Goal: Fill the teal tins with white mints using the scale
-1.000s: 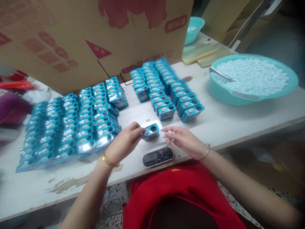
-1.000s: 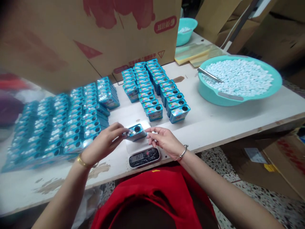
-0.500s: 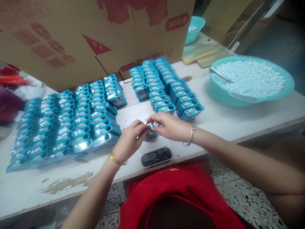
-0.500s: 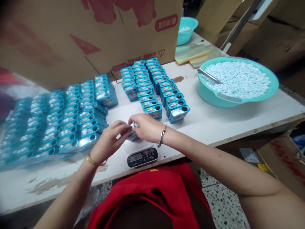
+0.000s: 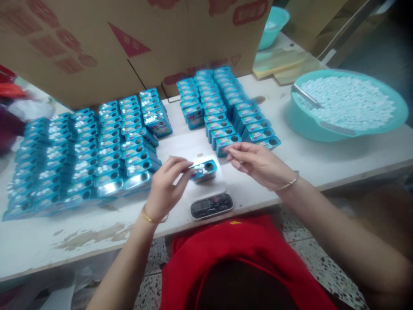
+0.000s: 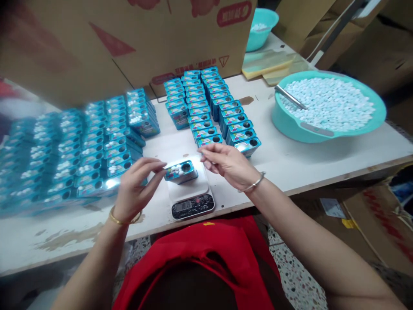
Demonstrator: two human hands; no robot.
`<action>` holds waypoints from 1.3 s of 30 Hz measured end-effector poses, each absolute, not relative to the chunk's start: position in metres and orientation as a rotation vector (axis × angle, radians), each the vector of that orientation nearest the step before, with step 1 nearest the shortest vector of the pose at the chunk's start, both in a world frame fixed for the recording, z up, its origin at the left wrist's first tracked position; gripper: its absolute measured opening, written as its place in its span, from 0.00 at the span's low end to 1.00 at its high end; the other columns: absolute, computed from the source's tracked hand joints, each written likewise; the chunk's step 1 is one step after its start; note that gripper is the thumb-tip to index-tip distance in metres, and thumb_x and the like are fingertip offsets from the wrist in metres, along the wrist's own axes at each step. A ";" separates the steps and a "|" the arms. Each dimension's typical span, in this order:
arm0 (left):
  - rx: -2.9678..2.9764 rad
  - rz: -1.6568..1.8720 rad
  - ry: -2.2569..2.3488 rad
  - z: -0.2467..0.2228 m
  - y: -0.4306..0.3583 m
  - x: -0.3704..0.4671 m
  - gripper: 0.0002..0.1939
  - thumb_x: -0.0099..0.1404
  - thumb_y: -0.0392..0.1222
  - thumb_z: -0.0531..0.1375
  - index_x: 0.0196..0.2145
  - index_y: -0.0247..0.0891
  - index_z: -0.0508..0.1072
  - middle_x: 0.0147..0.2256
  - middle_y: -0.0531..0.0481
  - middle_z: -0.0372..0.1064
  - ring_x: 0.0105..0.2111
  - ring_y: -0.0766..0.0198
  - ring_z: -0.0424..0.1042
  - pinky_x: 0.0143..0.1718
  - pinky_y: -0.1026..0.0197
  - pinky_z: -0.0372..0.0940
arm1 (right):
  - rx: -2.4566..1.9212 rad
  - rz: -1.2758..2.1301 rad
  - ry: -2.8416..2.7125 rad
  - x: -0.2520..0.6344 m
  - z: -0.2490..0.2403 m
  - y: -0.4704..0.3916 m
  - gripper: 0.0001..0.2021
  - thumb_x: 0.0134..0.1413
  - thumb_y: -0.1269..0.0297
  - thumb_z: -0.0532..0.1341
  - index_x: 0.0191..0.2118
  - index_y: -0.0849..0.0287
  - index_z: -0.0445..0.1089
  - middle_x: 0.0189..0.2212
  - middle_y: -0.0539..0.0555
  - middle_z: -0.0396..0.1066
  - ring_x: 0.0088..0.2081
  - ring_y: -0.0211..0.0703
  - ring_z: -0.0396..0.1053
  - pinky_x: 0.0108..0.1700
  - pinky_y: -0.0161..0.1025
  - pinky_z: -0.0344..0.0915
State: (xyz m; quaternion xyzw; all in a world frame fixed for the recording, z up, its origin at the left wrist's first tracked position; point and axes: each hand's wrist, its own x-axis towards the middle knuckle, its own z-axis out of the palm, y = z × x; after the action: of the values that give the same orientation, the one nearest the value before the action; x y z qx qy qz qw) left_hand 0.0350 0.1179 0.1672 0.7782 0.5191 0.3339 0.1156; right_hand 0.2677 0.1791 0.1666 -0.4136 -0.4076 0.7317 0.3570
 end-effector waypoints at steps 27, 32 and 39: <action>2.331 0.634 1.432 0.180 0.118 0.035 0.14 0.64 0.39 0.56 0.49 0.39 0.66 0.40 0.47 0.63 0.36 0.66 0.66 0.39 0.61 0.64 | -1.206 1.920 -0.960 0.271 0.120 0.120 0.15 0.52 0.54 0.61 0.39 0.60 0.67 0.24 0.46 0.61 0.20 0.29 0.55 0.21 0.30 0.49; 2.347 0.551 1.416 0.181 0.123 0.037 0.13 0.65 0.40 0.55 0.48 0.39 0.66 0.40 0.46 0.63 0.38 0.64 0.66 0.41 0.60 0.64 | -1.230 1.264 -1.566 0.251 0.143 0.129 0.12 0.56 0.58 0.58 0.43 0.57 0.67 0.22 0.45 0.57 0.23 0.33 0.55 0.28 0.34 0.55; 2.406 0.483 1.363 0.179 0.132 0.042 0.11 0.67 0.38 0.51 0.46 0.38 0.67 0.40 0.45 0.63 0.39 0.64 0.66 0.41 0.61 0.63 | -1.227 0.671 -2.139 0.223 0.152 0.138 0.08 0.58 0.65 0.56 0.41 0.61 0.68 0.38 0.57 0.70 0.40 0.46 0.65 0.41 0.40 0.60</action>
State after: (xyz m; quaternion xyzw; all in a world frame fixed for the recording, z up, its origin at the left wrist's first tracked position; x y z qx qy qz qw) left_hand 0.0418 0.1324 0.1786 0.8452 0.4787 0.1695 0.1666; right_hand 0.2233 0.1385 0.1521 -0.4597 -0.8014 0.2515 0.2886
